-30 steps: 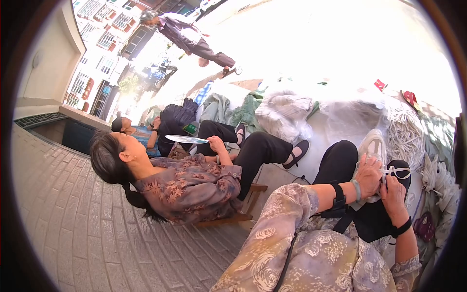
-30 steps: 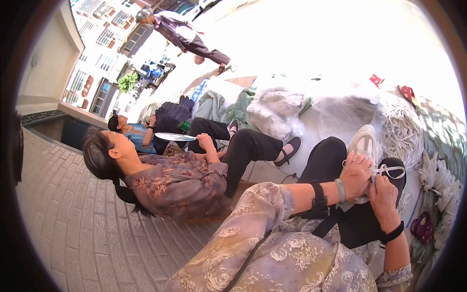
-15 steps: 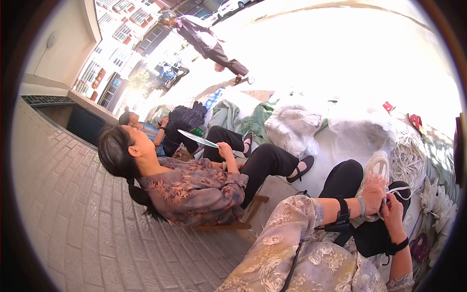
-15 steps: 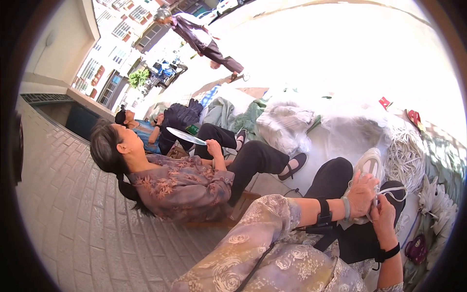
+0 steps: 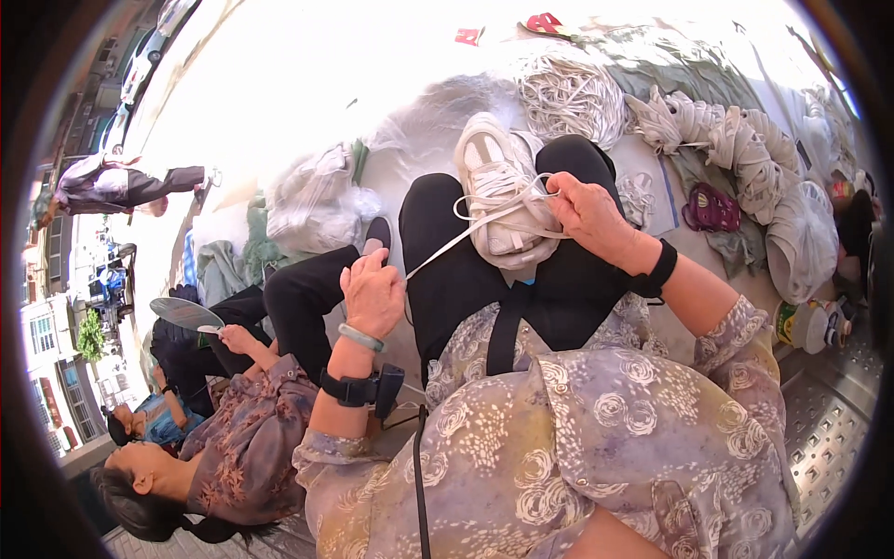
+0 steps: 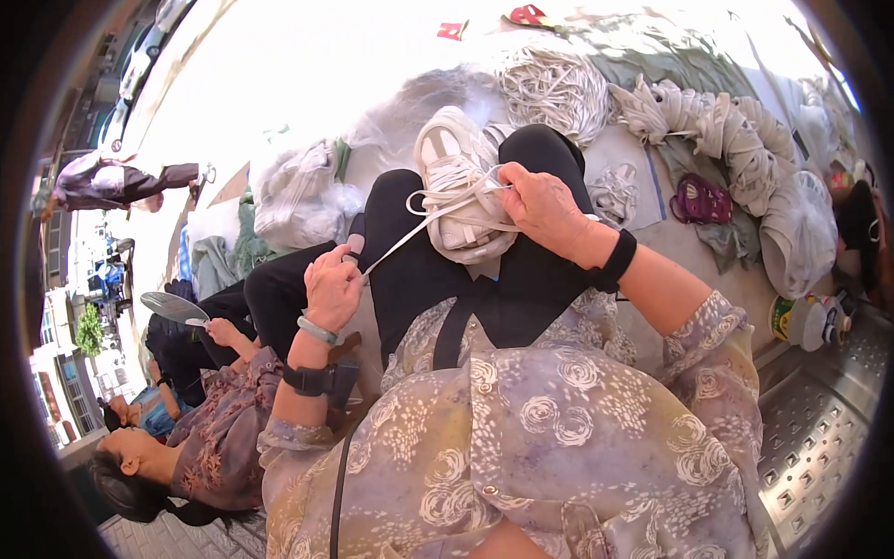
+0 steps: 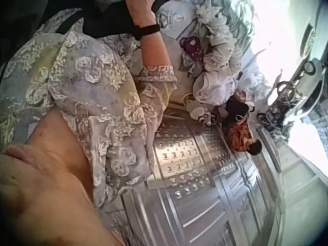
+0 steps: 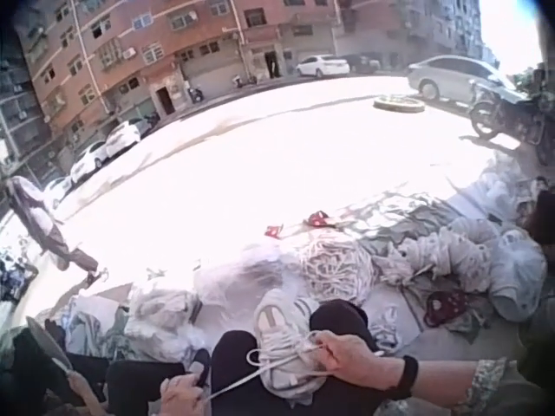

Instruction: Lacing a white sneaker while sitting in a workshop area.

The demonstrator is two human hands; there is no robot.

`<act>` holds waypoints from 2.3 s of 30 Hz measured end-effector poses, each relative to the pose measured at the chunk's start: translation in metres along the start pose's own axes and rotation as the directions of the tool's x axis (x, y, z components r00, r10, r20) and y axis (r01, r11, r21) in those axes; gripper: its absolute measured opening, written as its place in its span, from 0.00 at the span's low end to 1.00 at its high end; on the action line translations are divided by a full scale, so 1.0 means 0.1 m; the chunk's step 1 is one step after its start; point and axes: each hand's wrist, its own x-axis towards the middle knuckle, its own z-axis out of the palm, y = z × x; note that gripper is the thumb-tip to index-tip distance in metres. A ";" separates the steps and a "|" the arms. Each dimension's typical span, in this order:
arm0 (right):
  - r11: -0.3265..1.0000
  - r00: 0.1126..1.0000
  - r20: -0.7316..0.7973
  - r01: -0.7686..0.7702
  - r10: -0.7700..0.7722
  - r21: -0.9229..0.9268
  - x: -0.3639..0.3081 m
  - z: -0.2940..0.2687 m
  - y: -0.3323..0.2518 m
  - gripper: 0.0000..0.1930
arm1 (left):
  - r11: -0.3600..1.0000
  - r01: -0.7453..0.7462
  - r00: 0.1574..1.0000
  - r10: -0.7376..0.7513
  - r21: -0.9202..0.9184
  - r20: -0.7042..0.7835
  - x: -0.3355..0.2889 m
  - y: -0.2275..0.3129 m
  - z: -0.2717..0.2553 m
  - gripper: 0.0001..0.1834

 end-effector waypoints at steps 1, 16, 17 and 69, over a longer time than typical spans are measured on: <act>0.993 0.994 -0.001 -0.112 0.112 0.024 0.01 -0.01 0.05 0.10 | 1.000 -0.023 1.000 0.023 -0.012 0.008 0.06 0.09 -0.01 0.08; 0.913 0.995 0.101 0.036 0.006 -0.406 0.24 -0.11 0.21 0.10 | 0.921 -0.128 0.975 0.048 -0.369 -0.217 0.84 0.86 0.28 0.14; 0.956 0.994 0.060 -0.067 0.087 -0.286 0.23 -0.12 0.18 0.08 | 0.890 -0.060 0.993 0.007 -0.451 -0.118 0.86 0.85 0.28 0.12; 0.931 0.941 0.173 -0.319 0.290 0.178 0.12 -0.23 0.29 0.06 | 0.704 0.142 0.983 -0.182 -0.695 0.016 0.84 0.79 0.27 0.13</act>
